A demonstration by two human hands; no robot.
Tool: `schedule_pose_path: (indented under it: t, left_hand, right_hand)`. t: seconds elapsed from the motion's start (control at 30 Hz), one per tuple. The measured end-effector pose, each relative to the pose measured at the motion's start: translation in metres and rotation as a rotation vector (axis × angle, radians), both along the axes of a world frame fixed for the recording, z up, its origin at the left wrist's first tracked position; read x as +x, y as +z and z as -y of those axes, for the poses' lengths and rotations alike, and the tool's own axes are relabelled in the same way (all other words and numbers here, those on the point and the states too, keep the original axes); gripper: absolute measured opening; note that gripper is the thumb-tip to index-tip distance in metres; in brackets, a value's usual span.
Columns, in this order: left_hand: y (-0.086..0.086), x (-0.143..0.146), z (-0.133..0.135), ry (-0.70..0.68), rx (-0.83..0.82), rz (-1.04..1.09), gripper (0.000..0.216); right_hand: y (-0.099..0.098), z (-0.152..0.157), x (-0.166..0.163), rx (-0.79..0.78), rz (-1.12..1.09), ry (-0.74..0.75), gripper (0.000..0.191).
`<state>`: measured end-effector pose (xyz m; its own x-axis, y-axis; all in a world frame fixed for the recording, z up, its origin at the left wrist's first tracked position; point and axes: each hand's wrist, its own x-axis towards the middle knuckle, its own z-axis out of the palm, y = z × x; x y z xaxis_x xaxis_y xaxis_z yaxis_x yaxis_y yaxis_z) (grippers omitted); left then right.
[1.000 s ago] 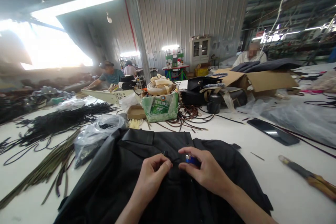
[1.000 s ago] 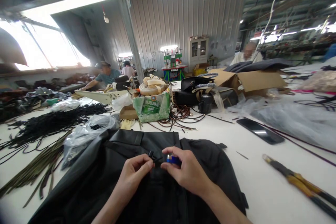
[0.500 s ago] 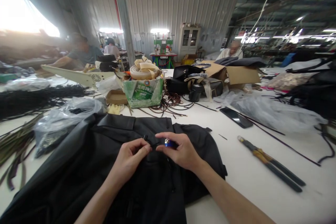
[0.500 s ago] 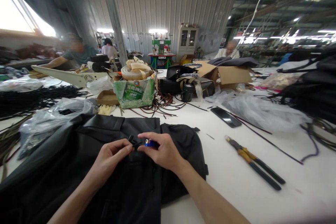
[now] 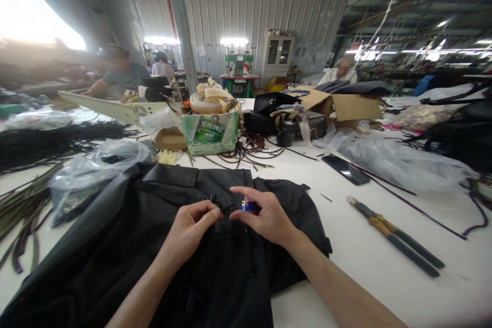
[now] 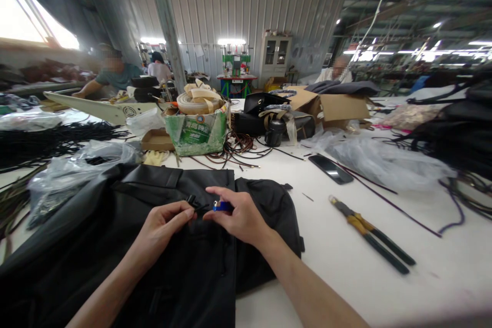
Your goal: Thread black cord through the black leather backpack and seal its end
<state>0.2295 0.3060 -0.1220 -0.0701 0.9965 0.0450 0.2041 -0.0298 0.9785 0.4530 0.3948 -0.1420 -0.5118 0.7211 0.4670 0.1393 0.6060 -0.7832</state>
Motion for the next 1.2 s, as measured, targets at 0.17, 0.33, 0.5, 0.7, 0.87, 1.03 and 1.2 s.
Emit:
schedule_pose_path:
  t: [0.17,0.33,0.5,0.7,0.87,1.03,1.2]
  left_hand:
    - [-0.002,-0.002,-0.001,-0.02,-0.004,-0.026,0.041]
    - [-0.003,-0.002,0.0,-0.023,-0.017,-0.026,0.041]
    - [-0.003,-0.002,0.0,-0.037,-0.008,-0.031,0.042]
    - [-0.004,-0.002,-0.002,0.006,0.014,0.014,0.043]
    - [-0.014,0.001,-0.006,0.075,-0.022,0.15,0.052]
    - [-0.015,0.0,-0.007,0.142,-0.014,0.376,0.058]
    - [-0.011,-0.001,-0.005,0.116,0.009,0.399,0.051]
  right_hand:
    - [-0.001,0.002,-0.002,0.101,-0.068,0.073,0.031]
    - [-0.002,0.002,-0.003,0.186,-0.05,0.075,0.015]
    - [-0.002,0.002,-0.003,0.147,-0.051,0.065,0.013]
    - [0.007,-0.006,0.003,-0.193,-0.101,-0.204,0.062]
    - [0.009,-0.007,0.005,-0.322,-0.124,-0.134,0.043]
    - [0.012,-0.001,0.002,-0.345,-0.042,-0.065,0.037]
    - [0.019,0.002,0.002,-0.302,0.108,0.002,0.043]
